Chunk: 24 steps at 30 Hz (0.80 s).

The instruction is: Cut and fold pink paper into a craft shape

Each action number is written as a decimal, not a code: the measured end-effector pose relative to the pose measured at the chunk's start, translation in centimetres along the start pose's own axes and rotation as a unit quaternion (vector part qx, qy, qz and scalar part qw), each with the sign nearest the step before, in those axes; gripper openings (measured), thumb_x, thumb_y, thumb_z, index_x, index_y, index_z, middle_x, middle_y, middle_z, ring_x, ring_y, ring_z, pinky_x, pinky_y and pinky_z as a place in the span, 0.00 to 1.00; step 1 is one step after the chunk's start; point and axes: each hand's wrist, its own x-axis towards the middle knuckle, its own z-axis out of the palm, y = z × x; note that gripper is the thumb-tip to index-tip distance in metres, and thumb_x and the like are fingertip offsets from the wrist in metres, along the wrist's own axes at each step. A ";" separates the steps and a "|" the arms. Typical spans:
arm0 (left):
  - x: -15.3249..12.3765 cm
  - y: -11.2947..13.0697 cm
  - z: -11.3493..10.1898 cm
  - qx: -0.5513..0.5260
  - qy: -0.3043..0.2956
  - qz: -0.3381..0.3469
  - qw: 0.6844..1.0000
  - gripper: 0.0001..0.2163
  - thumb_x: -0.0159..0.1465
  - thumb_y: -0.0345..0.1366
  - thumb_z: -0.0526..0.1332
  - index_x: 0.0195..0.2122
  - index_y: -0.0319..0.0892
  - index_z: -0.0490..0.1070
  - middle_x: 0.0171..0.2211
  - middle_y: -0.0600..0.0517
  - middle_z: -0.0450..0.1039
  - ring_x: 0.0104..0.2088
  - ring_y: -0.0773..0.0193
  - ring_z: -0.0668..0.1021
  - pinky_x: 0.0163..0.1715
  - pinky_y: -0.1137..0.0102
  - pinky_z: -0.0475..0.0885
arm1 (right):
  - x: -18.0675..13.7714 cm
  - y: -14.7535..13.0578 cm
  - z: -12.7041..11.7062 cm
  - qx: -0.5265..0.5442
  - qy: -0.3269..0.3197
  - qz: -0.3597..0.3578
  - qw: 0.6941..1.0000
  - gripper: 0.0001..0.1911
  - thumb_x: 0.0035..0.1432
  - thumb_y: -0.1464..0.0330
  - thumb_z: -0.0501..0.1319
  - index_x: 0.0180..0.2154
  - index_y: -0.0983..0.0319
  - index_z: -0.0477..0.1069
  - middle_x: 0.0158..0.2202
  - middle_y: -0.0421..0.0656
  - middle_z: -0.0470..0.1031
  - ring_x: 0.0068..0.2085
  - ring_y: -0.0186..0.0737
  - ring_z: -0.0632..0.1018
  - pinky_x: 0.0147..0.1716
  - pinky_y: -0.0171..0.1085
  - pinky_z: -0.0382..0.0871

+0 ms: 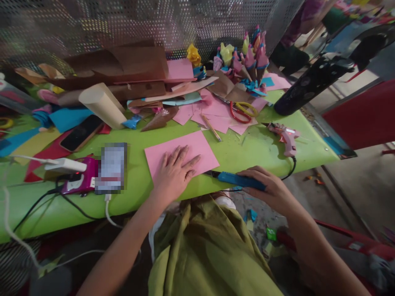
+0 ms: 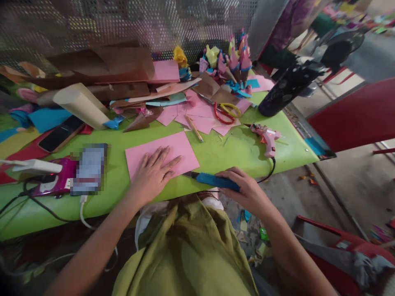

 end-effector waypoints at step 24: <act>0.5 0.8 0.1 -0.033 0.014 -0.015 0.999 0.24 0.73 0.43 0.48 0.71 0.58 0.53 0.73 0.48 0.49 0.72 0.49 0.55 0.67 0.46 0.56 | 0.2 -1.5 2.3 -0.004 -0.022 -0.001 1.000 0.15 0.67 0.63 0.59 0.54 0.54 0.70 0.48 0.47 0.75 0.46 0.45 0.79 0.44 0.40 0.76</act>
